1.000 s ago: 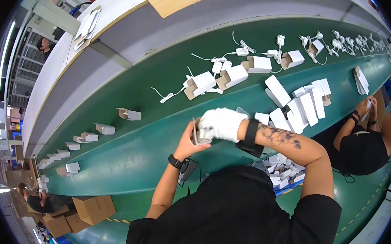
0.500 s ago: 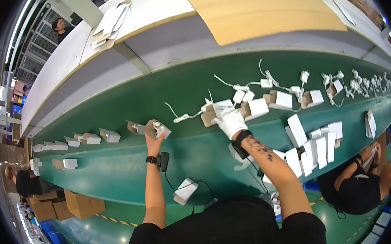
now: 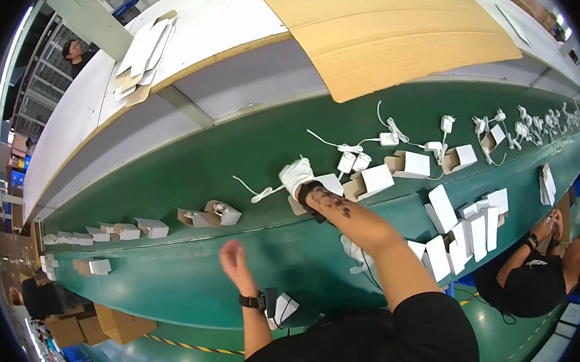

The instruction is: The person packages power adapters by hand, picking up an adapter and a white box, placing the adapter inside the box, and setting the boxed item onto the green conveyor belt.

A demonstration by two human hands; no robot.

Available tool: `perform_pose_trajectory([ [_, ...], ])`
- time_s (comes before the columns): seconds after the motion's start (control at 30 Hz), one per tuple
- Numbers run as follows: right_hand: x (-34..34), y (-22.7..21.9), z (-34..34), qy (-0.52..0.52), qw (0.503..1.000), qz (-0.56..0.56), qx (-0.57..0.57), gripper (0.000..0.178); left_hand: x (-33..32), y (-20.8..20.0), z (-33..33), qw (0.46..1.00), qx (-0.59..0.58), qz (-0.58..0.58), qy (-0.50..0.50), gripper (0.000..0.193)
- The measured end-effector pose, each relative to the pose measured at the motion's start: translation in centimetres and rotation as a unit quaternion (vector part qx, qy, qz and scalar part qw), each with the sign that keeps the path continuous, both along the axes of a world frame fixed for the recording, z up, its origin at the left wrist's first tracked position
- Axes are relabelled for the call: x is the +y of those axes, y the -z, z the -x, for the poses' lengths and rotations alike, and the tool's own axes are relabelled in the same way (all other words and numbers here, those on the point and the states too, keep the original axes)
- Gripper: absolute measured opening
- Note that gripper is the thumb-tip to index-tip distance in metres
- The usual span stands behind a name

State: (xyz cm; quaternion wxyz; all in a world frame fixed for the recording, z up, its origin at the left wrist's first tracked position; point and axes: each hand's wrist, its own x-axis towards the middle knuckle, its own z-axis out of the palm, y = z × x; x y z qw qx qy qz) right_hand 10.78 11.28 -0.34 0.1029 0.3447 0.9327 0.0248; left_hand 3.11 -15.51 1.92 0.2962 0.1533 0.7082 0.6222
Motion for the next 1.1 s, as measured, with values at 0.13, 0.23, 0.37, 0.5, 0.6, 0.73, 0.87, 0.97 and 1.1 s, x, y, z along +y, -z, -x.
perform_pose_trajectory([
  [0.13, -3.8, -8.2, -4.7, -0.153, 0.977, -0.089, 0.119, 0.008, 4.8, 0.0, -3.2, 0.828, -0.514, -0.199, 0.105, 0.062],
  [0.23, -7.5, -10.9, -9.1, -0.2, 0.97, -0.062, 0.124, 0.008, 10.4, -2.6, -2.2, 0.733, -0.638, -0.235, 0.019, 0.06],
  [0.37, -7.9, -13.9, -13.2, -0.264, 0.925, 0.052, 0.267, 0.016, 11.2, -2.4, -1.1, 0.635, -0.696, -0.293, 0.164, 0.039],
  [0.5, -9.9, -10.0, -16.1, 0.069, 0.797, 0.096, 0.593, 0.029, 9.7, -6.6, -5.7, 0.602, -0.736, -0.232, 0.204, 0.03],
  [0.6, -10.1, -7.9, -15.5, 0.071, 0.79, 0.109, 0.599, 0.029, 9.0, -7.1, -9.2, 0.568, -0.759, -0.21, 0.238, 0.03],
  [0.73, -10.3, -5.3, -14.8, 0.082, 0.779, 0.131, 0.607, 0.028, 8.0, -6.0, -11.1, 0.629, -0.716, -0.179, 0.245, 0.032],
  [0.87, -10.2, -3.4, -14.3, 0.091, 0.771, 0.157, 0.61, 0.028, 7.3, -5.0, -9.5, 0.752, -0.585, -0.207, 0.221, 0.036],
  [0.97, -10.3, -3.0, -13.9, 0.094, 0.769, 0.177, 0.607, 0.028, 7.4, -1.9, -6.4, 0.641, -0.657, -0.318, 0.237, 0.039],
  [1.1, -11.7, -3.4, -12.2, 0.088, 0.811, 0.175, 0.552, 0.025, 10.1, -0.2, -5.3, 0.773, -0.573, -0.268, 0.053, 0.037],
])
